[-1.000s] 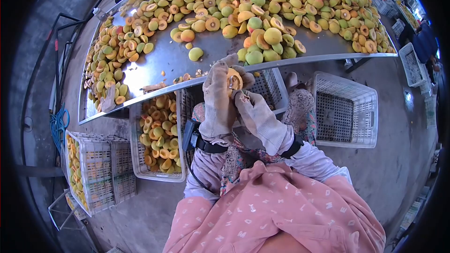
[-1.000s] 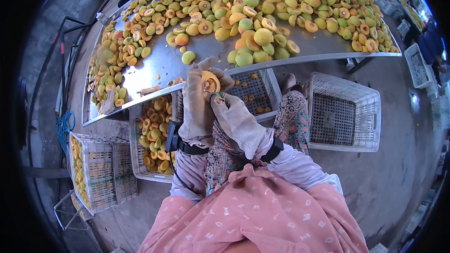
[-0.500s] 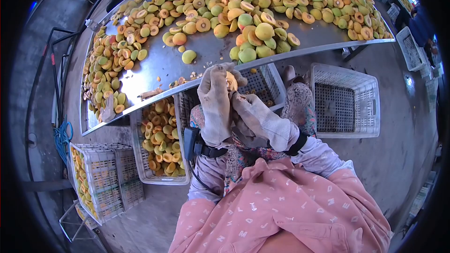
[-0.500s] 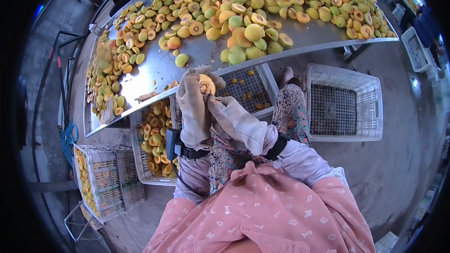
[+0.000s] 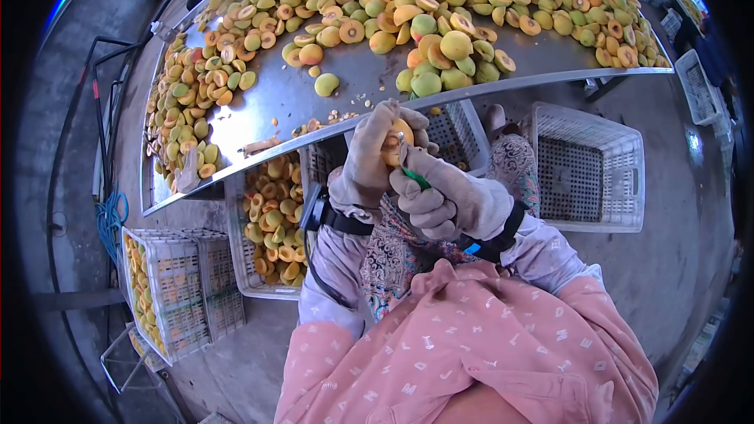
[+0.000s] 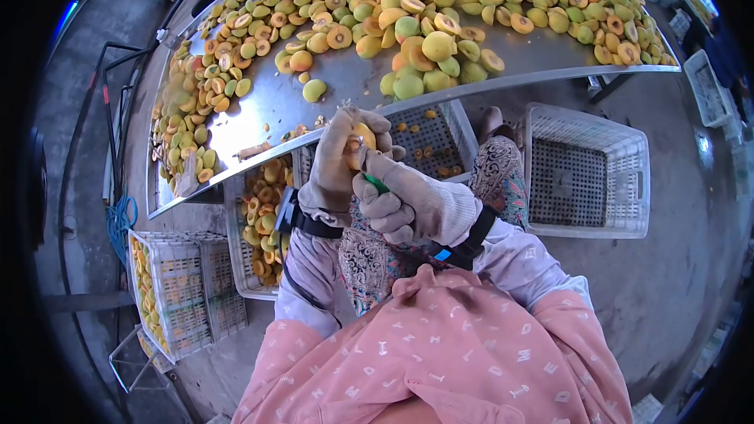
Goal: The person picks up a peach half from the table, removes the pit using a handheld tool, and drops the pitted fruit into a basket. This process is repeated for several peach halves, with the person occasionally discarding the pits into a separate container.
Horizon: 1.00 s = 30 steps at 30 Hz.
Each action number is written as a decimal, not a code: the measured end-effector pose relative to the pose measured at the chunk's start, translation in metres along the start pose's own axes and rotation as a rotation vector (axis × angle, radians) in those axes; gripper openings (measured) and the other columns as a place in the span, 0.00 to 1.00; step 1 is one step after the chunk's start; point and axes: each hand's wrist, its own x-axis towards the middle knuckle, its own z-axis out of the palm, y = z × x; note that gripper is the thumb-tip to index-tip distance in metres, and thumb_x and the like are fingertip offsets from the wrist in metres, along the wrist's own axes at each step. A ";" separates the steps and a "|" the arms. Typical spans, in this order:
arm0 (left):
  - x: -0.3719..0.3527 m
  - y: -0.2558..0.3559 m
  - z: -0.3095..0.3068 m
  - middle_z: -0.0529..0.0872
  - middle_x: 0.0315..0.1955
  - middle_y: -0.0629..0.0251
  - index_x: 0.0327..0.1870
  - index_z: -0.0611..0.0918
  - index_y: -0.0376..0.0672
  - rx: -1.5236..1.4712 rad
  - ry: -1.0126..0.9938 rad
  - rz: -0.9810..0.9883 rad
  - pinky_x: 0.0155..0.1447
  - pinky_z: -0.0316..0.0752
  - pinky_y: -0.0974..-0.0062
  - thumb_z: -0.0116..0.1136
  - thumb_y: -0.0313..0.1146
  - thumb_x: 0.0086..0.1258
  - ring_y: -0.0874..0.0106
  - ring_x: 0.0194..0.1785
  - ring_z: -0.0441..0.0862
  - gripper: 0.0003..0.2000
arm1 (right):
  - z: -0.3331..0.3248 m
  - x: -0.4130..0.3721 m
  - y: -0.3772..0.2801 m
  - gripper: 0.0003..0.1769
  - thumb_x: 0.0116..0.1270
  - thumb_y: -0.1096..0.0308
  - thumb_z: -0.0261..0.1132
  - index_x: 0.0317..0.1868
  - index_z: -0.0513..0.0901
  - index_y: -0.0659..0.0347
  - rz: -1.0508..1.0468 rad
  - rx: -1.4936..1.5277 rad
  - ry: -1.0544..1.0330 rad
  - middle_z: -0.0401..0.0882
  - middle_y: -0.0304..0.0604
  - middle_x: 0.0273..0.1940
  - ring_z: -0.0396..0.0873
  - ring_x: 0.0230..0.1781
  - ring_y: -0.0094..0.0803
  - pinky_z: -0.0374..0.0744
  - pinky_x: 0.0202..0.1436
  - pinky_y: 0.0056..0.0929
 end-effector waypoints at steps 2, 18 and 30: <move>-0.001 -0.003 0.002 0.84 0.30 0.58 0.40 0.80 0.31 -0.241 0.062 -0.155 0.40 0.78 0.73 0.42 0.39 0.78 0.69 0.33 0.81 0.19 | -0.008 0.007 -0.002 0.29 0.76 0.36 0.41 0.28 0.68 0.49 0.049 0.154 -0.108 0.53 0.26 0.12 0.47 0.06 0.14 0.48 0.08 0.18; 0.005 -0.034 -0.018 0.79 0.32 0.62 0.52 0.73 0.33 -0.759 0.742 0.001 0.52 0.80 0.65 0.44 0.48 0.78 0.71 0.29 0.79 0.22 | -0.005 0.028 -0.004 0.28 0.73 0.35 0.49 0.28 0.69 0.50 -0.170 -0.330 0.088 0.57 0.26 0.14 0.53 0.09 0.16 0.54 0.11 0.18; 0.015 0.007 -0.130 0.77 0.57 0.52 0.55 0.82 0.40 1.268 1.103 -0.015 0.62 0.73 0.63 0.61 0.38 0.66 0.57 0.56 0.78 0.18 | -0.072 0.089 -0.053 0.22 0.71 0.51 0.55 0.45 0.79 0.64 -0.110 -1.852 0.965 0.83 0.58 0.44 0.81 0.48 0.54 0.77 0.51 0.49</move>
